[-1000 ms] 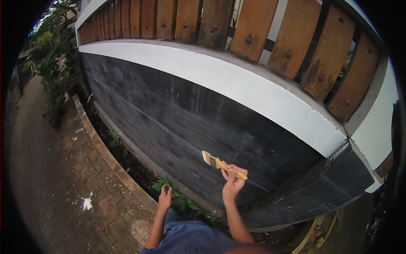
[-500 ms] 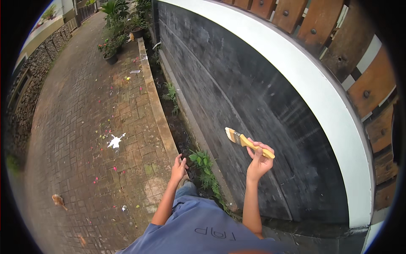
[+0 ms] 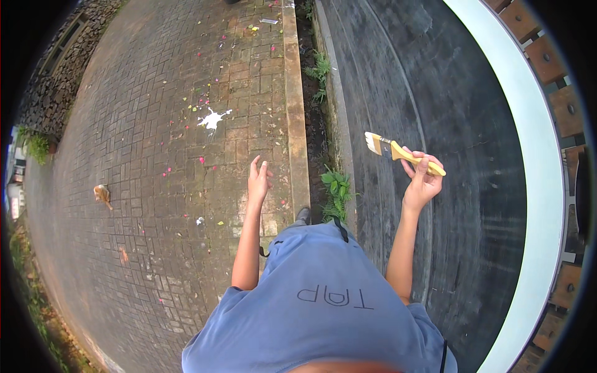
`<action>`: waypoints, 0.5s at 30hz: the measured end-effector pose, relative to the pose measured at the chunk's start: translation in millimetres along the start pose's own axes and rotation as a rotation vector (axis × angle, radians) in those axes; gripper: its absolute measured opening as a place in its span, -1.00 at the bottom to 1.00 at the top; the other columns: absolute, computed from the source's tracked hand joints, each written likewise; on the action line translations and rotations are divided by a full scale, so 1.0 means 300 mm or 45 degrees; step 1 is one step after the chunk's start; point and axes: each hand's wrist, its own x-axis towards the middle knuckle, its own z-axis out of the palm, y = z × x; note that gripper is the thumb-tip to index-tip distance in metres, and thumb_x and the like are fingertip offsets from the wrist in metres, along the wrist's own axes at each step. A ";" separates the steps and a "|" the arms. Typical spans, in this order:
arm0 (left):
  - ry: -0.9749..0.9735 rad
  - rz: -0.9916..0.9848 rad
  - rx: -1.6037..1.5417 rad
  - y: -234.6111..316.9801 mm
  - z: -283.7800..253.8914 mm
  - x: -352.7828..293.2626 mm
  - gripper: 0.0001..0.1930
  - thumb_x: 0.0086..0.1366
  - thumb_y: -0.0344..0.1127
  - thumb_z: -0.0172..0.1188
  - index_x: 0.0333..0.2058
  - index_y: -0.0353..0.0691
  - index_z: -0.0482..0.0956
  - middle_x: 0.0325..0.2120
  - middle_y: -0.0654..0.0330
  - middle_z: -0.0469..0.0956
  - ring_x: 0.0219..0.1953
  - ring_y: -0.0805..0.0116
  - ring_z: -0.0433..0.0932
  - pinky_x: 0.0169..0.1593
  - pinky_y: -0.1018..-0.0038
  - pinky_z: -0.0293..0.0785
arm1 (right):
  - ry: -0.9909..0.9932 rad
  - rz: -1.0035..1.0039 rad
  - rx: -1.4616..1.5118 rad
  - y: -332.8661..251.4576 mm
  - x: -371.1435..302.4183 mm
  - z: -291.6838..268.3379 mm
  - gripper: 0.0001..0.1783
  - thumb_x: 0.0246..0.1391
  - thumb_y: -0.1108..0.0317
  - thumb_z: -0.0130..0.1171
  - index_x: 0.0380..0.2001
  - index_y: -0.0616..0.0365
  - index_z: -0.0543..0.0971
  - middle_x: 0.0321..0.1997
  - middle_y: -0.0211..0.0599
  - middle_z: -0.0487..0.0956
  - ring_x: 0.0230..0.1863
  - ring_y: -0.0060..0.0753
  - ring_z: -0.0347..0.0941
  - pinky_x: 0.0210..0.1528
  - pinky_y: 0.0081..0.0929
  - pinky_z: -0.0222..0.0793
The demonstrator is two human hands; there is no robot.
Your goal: Painting the top white edge of an outdoor wall using a brush.
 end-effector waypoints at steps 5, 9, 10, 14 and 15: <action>0.210 -0.045 -0.053 -0.019 -0.057 0.020 -0.45 0.40 -0.07 -0.02 0.28 -0.12 0.15 -0.55 0.20 0.48 -0.72 0.52 0.35 -0.64 0.57 0.29 | -0.024 0.131 0.057 0.161 0.081 0.076 -0.78 0.27 0.29 0.07 -0.19 0.22 0.40 -0.21 -0.19 0.56 -0.10 -0.12 0.59 -0.22 -0.32 0.67; 0.242 -0.116 -0.066 -0.068 -0.080 0.052 -0.45 0.41 -0.08 -0.04 0.28 -0.14 0.14 -0.54 0.18 0.49 -0.74 0.49 0.36 -0.65 0.55 0.31 | 0.002 0.187 0.118 0.236 0.147 0.157 -0.85 0.26 0.36 0.07 -0.20 0.21 0.42 -0.24 -0.18 0.58 -0.11 -0.18 0.59 -0.18 -0.26 0.64; 0.238 -0.129 -0.081 -0.083 -0.086 0.081 -0.45 0.41 -0.08 -0.04 0.28 -0.14 0.14 -0.54 0.18 0.49 -0.73 0.48 0.36 -0.64 0.54 0.31 | -0.015 0.192 0.122 0.258 0.166 0.178 -0.84 0.26 0.36 0.08 -0.19 0.21 0.42 -0.24 -0.17 0.58 -0.11 -0.18 0.59 -0.18 -0.27 0.64; 0.243 -0.140 -0.050 -0.041 -0.036 0.258 -0.45 0.41 -0.08 -0.05 0.28 -0.15 0.14 -0.53 0.17 0.49 -0.72 0.48 0.37 -0.63 0.54 0.32 | -0.042 0.152 0.139 0.360 0.306 0.258 -0.79 0.26 0.28 0.09 -0.19 0.19 0.41 -0.25 -0.19 0.57 -0.16 -0.15 0.61 -0.26 -0.29 0.67; 0.221 -0.100 -0.098 -0.020 -0.007 0.322 -0.45 0.41 -0.08 -0.05 0.28 -0.14 0.14 -0.53 0.18 0.49 -0.71 0.49 0.37 -0.62 0.55 0.32 | -0.033 0.156 0.151 0.384 0.354 0.275 -0.81 0.25 0.32 0.10 -0.19 0.21 0.41 -0.25 -0.17 0.58 -0.15 -0.17 0.61 -0.23 -0.29 0.66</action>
